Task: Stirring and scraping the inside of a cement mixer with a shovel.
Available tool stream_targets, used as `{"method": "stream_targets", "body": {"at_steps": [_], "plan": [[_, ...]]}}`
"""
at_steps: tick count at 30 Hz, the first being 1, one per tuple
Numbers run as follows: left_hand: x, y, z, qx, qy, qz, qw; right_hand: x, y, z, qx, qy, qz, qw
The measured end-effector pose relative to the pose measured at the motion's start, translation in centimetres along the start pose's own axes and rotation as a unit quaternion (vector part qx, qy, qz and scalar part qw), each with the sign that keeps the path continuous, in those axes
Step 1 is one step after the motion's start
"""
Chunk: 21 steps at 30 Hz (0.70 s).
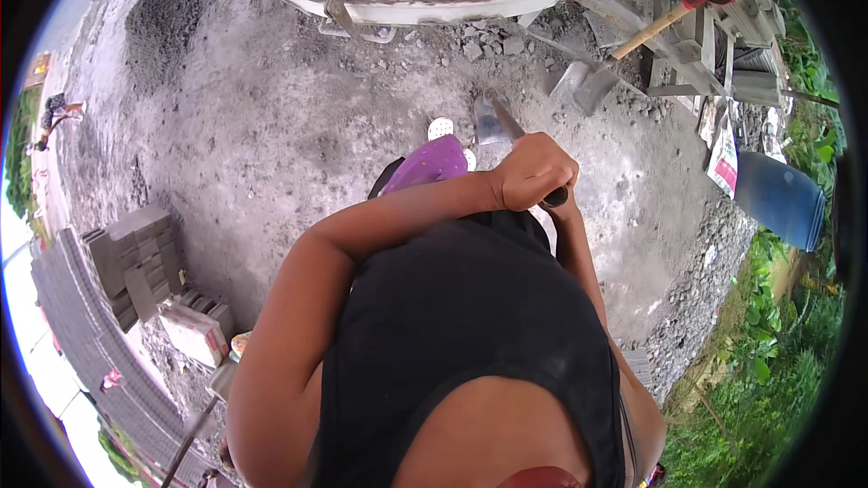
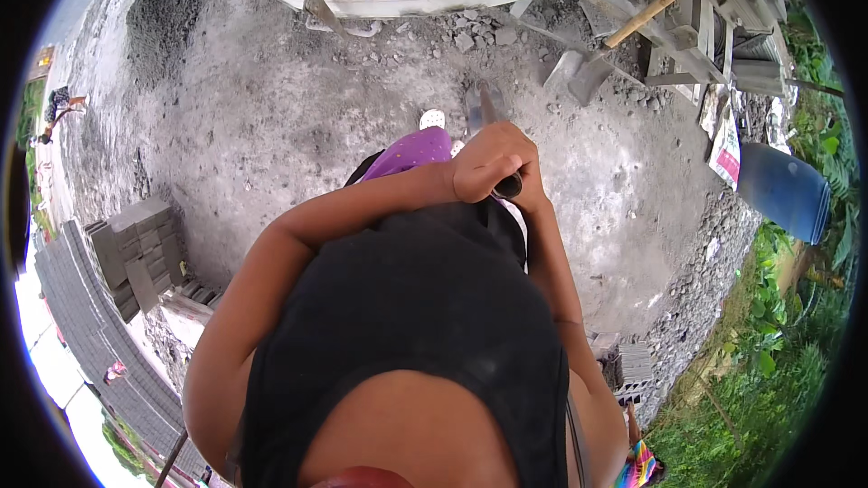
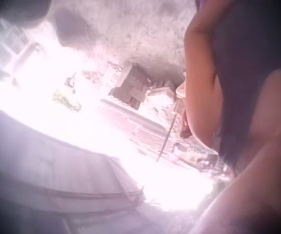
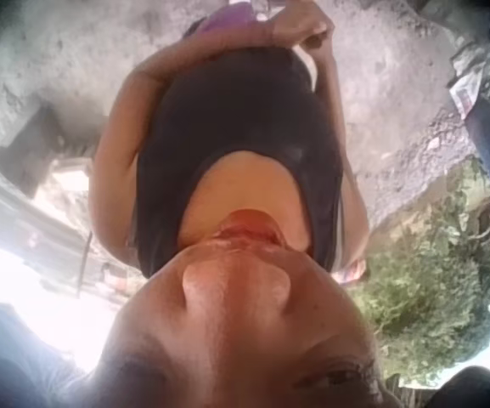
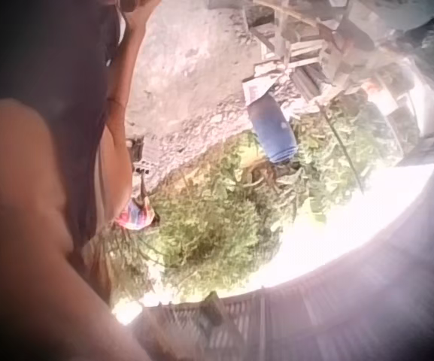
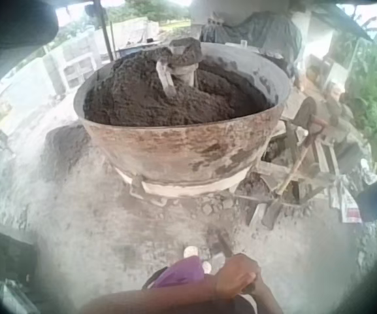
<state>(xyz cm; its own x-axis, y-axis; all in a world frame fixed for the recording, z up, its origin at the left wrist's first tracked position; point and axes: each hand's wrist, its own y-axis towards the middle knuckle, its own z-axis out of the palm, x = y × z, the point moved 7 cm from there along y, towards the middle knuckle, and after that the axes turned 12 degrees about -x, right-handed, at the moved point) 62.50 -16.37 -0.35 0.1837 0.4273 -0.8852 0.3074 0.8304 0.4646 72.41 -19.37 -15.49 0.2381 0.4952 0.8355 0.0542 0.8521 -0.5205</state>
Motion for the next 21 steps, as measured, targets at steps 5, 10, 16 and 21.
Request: {"method": "stream_targets", "body": {"at_steps": [5,10,16,21], "plan": [[-2.5,2.9,3.0,0.119,0.085,-0.008,0.989,4.3,-3.0,-0.2,-0.021,0.111,0.041,0.993],[-2.6,8.6,2.3,0.068,-0.043,0.050,0.995,9.1,-2.1,0.5,-0.048,0.147,0.026,0.988],[8.8,9.5,-1.9,-0.070,-0.021,-0.220,0.973,18.8,-1.4,4.2,-0.011,-0.265,-0.414,0.871],[19.4,4.9,-0.5,-0.058,0.118,-0.277,0.952,21.0,1.4,4.5,0.077,-0.211,-0.455,0.862]]}}
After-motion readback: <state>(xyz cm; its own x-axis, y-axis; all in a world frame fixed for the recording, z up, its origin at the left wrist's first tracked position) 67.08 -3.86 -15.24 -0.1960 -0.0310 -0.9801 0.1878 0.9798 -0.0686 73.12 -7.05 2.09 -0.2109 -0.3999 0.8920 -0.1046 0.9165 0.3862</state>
